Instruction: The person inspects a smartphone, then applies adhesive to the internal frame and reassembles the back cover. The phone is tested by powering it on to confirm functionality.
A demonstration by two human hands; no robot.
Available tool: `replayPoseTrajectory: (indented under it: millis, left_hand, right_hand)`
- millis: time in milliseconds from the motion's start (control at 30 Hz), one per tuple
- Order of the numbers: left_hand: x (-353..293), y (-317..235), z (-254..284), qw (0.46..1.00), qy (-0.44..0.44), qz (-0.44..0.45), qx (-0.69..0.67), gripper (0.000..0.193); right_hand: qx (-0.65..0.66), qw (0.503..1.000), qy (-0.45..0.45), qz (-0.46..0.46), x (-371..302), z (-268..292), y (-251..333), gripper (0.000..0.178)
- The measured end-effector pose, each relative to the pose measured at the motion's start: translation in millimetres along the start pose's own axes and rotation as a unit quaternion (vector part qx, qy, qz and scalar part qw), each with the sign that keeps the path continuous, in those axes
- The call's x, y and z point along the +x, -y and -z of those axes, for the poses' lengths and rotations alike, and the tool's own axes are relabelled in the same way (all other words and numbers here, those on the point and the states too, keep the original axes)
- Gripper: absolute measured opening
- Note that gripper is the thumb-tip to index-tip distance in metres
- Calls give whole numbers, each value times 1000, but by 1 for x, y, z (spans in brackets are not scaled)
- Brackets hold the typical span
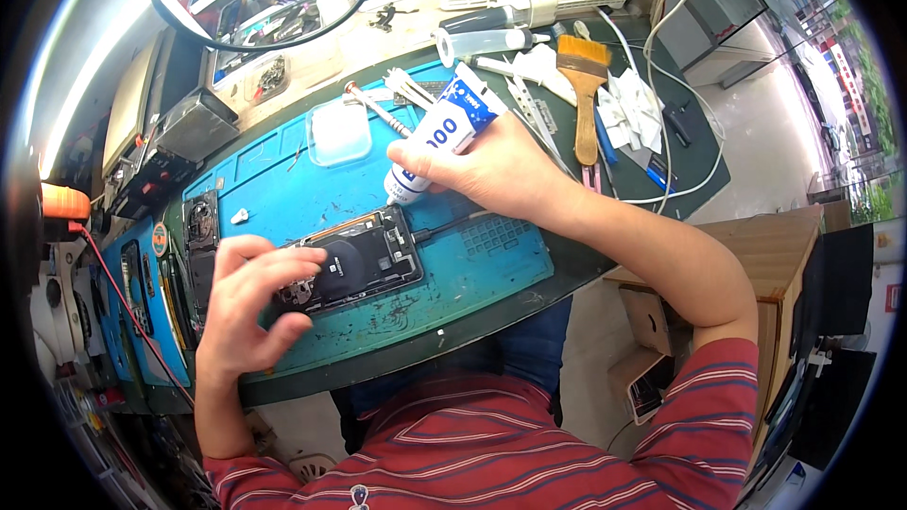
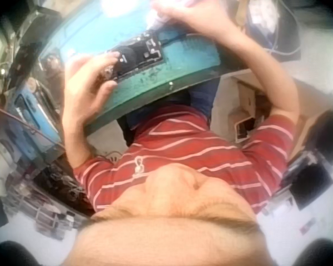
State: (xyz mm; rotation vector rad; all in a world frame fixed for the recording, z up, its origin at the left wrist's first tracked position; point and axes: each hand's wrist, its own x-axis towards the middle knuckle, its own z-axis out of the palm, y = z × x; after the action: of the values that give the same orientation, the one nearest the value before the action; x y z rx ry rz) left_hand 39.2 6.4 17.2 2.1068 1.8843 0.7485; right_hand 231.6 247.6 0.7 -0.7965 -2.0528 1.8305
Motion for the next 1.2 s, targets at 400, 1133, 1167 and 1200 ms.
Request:
replayPoseTrajectory:
  millis: [400, 1133, 1167, 1200]
  left_hand:
    - [-2, 2, -10, 998, 35, -30, 39, 49]
    - [-2, 1, -11, 999, 30, -25, 29, 50]
    - [-2, 1, -11, 999, 29, -25, 29, 50]
    - [-2, 1, -11, 999, 30, -24, 29, 51]
  right_hand:
    - [-6, 1000, -6, -4, -2, 4, 0, 26]
    - [-2, 1000, -3, -1, -7, 8, -4, 37]
    - [-1, 1000, -1, -3, -7, 8, -4, 33]
    - [1, 1000, 2, -5, -7, 8, -4, 30]
